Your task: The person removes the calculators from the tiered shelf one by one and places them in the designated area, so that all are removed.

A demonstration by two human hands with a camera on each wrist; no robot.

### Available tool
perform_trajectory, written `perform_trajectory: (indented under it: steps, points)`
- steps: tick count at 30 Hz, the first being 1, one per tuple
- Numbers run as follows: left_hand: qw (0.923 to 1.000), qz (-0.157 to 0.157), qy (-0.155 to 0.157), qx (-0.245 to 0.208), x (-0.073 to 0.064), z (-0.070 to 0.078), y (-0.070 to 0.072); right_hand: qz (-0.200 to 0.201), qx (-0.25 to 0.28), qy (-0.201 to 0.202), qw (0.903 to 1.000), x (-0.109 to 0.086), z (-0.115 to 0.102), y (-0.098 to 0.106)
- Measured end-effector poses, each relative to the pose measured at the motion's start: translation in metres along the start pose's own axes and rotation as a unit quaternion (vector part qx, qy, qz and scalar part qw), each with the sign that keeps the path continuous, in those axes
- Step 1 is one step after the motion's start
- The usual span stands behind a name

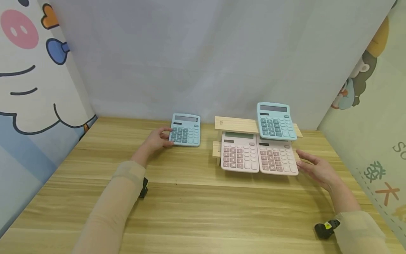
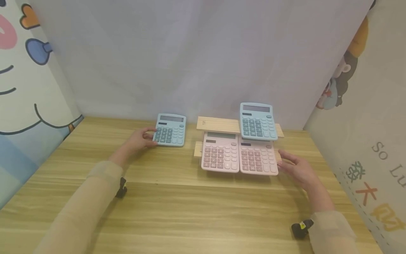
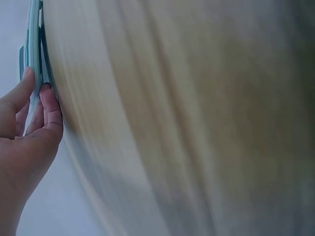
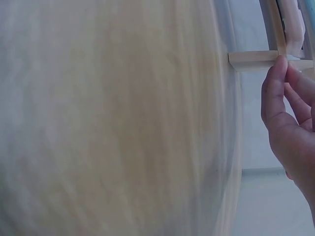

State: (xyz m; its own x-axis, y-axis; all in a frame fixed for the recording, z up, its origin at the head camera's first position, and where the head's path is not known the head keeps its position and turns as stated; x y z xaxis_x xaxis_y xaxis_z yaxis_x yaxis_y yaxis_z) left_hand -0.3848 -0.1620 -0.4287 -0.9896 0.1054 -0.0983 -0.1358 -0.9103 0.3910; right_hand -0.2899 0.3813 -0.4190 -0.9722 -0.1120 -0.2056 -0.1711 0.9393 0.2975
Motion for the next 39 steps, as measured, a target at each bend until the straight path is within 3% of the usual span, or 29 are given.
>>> perform_trajectory:
  steps: [20, 28, 39]
  points:
    - [0.9913, 0.014, -0.024, 0.128, 0.000, 0.001, 0.000, -0.004, 0.025, -0.003, 0.9997, -0.003, 0.002, -0.002]
    - [0.9904, 0.028, -0.045, 0.127, -0.002, 0.002, 0.005, -0.004, 0.029, -0.006, 0.9996, -0.003, -0.001, -0.003]
    - [0.9901, 0.032, -0.052, 0.126, -0.016, 0.021, 0.002, -0.001, 0.014, -0.013, 0.9998, -0.003, -0.005, -0.002]
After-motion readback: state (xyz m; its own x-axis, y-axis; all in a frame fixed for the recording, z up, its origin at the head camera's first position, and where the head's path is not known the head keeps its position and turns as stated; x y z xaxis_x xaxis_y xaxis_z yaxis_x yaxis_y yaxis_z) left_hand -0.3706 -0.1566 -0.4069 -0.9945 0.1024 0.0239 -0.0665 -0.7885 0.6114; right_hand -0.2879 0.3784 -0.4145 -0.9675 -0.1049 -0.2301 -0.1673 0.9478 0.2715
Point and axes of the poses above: each hand's wrist, its own x-axis towards the middle knuckle, its own y-axis out of the back of the hand, z = x × y, the point moved 5 cm from there along x, towards the middle knuckle, and after that the axes turned 3 degrees about z, right-handed, at the moved point
